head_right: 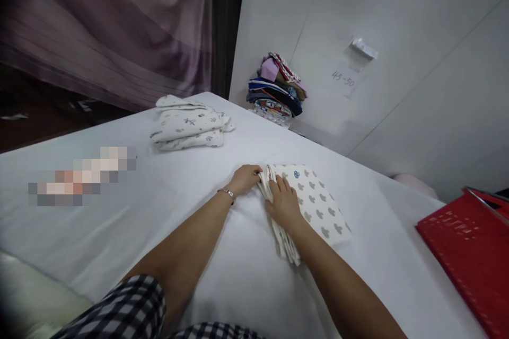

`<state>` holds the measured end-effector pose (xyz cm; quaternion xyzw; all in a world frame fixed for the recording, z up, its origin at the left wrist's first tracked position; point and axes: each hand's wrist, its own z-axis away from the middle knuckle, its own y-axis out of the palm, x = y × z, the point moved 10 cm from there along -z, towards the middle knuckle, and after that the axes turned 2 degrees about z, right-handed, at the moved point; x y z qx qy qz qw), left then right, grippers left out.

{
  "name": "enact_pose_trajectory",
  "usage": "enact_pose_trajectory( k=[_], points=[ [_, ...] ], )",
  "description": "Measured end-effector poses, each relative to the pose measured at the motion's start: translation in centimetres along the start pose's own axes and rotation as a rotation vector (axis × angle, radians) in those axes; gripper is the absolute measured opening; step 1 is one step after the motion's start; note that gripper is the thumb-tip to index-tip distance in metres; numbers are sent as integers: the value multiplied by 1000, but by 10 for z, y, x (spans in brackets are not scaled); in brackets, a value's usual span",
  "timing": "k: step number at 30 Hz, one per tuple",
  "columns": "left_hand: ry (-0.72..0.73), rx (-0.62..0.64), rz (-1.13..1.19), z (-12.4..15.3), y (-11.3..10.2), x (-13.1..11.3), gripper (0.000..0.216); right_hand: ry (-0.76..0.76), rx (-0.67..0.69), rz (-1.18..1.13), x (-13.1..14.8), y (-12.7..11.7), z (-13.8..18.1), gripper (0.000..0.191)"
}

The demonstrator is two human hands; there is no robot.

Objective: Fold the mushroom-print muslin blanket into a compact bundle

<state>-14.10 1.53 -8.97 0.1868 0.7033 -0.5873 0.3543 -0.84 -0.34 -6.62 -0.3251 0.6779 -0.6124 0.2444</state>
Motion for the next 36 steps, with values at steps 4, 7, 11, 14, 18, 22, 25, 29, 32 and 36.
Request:
enact_pose_trajectory(
  k=[4,7,11,14,18,22,25,29,32,36],
  points=[
    [0,-4,18,-1,1,0,25,16,0,-86,-10,2,-2,52],
    [15,-19,39,-2,3,-2,29,12,-17,-138,-7,-5,5,57],
    [61,-23,88,-2,7,-6,35,17,-4,-259,-3,-11,19,69],
    [76,-18,76,-3,9,-7,35,121,-51,-336,-18,-15,22,69],
    [97,-30,100,-2,9,-9,36,258,-47,-254,-37,-14,8,53],
    [114,-43,176,-3,9,-9,38,243,70,-79,-27,-11,-7,37],
    [105,-50,190,-4,10,-7,37,236,101,-5,-19,-10,-6,33],
    [102,-56,208,-5,10,-6,38,192,70,-36,-21,-12,-2,23],
    [83,-62,221,-4,9,-4,37,169,54,-196,-32,-16,-3,20],
    [47,-79,236,-4,7,-1,31,160,89,-184,-32,-19,-4,18]
  ],
)
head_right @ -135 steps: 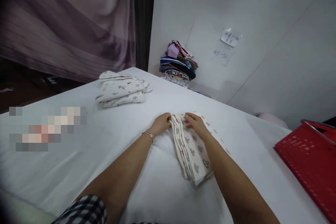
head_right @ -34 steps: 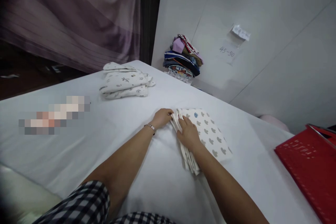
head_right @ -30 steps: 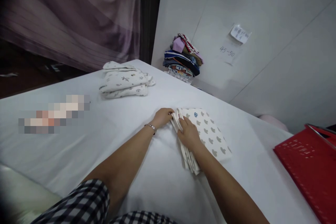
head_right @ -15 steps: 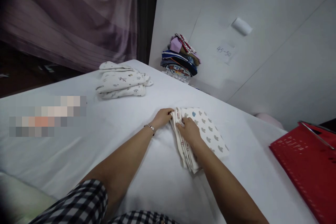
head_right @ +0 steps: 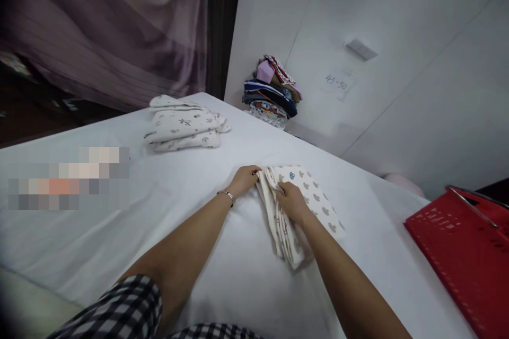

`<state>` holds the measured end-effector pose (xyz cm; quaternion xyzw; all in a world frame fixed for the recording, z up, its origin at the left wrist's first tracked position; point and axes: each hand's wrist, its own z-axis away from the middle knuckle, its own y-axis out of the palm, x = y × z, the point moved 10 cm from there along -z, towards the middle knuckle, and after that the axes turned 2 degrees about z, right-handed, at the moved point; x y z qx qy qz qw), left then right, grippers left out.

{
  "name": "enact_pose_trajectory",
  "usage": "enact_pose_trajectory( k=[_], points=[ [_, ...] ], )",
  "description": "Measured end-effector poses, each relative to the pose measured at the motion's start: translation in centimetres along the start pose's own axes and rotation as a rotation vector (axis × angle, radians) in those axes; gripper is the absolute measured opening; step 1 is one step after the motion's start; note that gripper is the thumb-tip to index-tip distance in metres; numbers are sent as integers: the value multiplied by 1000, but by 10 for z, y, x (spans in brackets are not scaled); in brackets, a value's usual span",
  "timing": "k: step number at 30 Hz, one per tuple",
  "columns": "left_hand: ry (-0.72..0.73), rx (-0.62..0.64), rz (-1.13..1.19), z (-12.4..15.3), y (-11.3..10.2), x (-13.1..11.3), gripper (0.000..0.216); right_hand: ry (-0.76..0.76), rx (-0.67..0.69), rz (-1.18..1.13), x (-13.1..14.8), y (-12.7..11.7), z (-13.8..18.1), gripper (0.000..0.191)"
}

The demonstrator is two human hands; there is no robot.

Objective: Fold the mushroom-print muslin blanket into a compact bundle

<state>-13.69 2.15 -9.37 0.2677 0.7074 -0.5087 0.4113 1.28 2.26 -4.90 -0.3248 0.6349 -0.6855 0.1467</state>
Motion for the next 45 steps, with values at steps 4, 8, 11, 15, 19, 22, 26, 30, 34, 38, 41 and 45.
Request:
enact_pose_trajectory(
  k=[4,8,11,15,19,22,26,30,34,38,41,45],
  points=[
    [-31,-17,10,0,-3,2,25,13,27,223,14,11,0,16],
    [-58,-12,48,-1,-3,5,22,22,-4,196,16,16,-3,19],
    [-81,4,101,-4,-1,9,21,-2,-54,138,15,12,-3,30],
    [-122,67,197,-7,4,12,30,8,-37,150,17,14,0,35],
    [-155,148,285,-6,9,5,47,44,-13,178,22,16,0,31],
    [-181,79,142,-7,4,4,55,52,-8,180,28,14,4,36],
    [-153,8,-47,-8,2,3,43,-49,-51,160,46,13,31,42],
    [-172,-27,-12,-10,0,11,48,-183,-36,168,64,28,77,61],
    [-158,-31,-8,-13,1,14,47,-265,-16,106,69,21,110,63],
    [-159,-47,16,-17,2,18,49,-182,-104,90,45,-4,118,59],
    [-164,-57,0,-18,2,20,48,-132,-63,146,28,11,116,71],
    [-158,-57,3,-19,1,18,48,-114,-99,219,24,33,115,80]
  ],
)
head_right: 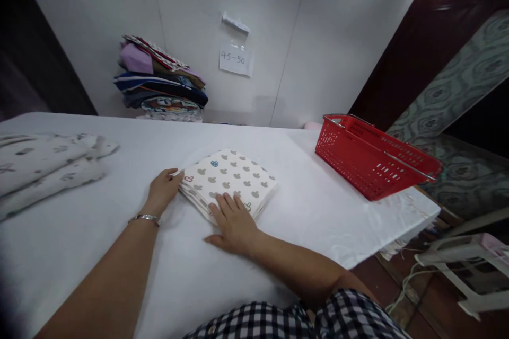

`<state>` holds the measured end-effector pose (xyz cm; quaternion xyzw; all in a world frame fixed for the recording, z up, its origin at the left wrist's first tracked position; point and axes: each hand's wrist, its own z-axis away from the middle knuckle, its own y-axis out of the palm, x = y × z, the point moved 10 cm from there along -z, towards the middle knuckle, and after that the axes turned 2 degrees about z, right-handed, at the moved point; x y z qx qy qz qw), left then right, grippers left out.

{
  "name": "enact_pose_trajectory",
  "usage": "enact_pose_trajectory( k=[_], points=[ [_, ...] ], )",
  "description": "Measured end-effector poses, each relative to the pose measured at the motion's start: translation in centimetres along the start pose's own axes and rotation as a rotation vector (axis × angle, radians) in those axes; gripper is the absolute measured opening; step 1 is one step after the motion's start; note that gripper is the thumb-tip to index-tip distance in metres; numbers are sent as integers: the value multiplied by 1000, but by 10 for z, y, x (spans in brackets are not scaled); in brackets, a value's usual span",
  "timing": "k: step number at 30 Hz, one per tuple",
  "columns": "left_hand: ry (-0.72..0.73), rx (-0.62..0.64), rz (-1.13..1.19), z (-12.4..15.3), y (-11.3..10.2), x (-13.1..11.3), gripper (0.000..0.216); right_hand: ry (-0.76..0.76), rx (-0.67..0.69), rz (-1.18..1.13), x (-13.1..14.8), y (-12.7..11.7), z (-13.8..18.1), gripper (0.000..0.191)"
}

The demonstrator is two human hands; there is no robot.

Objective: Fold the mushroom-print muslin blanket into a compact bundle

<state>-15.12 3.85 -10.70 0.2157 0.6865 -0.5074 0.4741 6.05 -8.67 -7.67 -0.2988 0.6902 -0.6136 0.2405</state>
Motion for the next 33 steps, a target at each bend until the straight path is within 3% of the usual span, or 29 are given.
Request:
enact_pose_trajectory(
  k=[6,10,13,17,22,27,33],
  points=[
    [-13,3,31,2,0,0,48,-16,-2,-52,11,4,15,77],
    [-2,-4,36,0,1,3,46,-124,0,-149,19,-7,37,70],
    [3,0,51,-1,2,4,45,-103,-74,-191,1,-23,54,61],
    [8,-10,51,0,1,2,41,-19,-89,-122,-38,-29,66,71],
    [76,-73,-7,8,-8,-12,35,-128,-34,21,-47,-18,60,67],
    [34,-96,18,12,-11,-11,33,-240,-50,46,-38,-11,45,71],
    [23,-100,37,11,-12,-5,32,-233,-86,76,-40,-5,38,72]
  ],
)
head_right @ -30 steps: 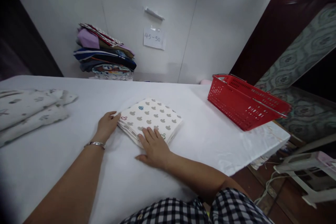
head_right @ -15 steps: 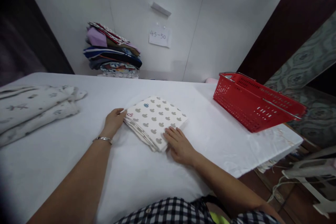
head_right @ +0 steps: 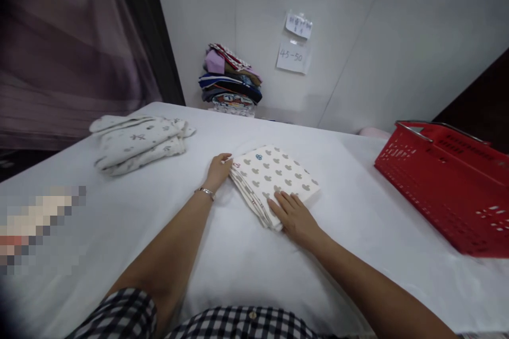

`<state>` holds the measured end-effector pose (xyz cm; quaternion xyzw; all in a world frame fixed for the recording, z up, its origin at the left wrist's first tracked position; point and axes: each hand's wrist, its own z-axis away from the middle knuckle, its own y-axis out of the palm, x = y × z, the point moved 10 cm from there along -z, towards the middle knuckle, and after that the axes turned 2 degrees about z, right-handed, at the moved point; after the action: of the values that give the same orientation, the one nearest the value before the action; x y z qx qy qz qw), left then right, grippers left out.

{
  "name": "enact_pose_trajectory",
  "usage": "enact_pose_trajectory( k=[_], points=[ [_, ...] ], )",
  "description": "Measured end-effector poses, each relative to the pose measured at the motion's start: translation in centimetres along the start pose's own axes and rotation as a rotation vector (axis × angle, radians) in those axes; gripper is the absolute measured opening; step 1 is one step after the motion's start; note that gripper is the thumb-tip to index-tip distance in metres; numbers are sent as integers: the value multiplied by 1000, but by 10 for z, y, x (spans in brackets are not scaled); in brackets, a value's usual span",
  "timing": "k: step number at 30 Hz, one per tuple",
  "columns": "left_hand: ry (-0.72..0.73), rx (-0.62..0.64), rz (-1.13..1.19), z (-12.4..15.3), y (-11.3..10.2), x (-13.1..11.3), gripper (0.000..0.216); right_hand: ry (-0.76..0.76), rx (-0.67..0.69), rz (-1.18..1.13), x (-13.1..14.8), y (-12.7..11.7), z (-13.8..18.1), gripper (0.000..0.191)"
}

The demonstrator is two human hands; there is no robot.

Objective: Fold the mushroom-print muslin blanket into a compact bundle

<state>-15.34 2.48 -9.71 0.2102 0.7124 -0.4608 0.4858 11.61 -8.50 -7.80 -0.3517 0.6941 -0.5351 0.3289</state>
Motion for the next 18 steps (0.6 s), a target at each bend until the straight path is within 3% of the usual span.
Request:
enact_pose_trajectory(
  k=[4,9,14,18],
  points=[
    [9,13,33,2,0,-1,30,41,-75,-72,-9,-5,1,64],
    [47,35,87,2,-8,-17,27,284,-177,-342,-50,-32,0,52],
    [138,40,230,10,-44,-65,25,561,-530,-752,-101,-89,5,52],
    [69,147,273,29,-75,-96,28,587,-610,-1074,-109,-117,0,69]
  ],
)
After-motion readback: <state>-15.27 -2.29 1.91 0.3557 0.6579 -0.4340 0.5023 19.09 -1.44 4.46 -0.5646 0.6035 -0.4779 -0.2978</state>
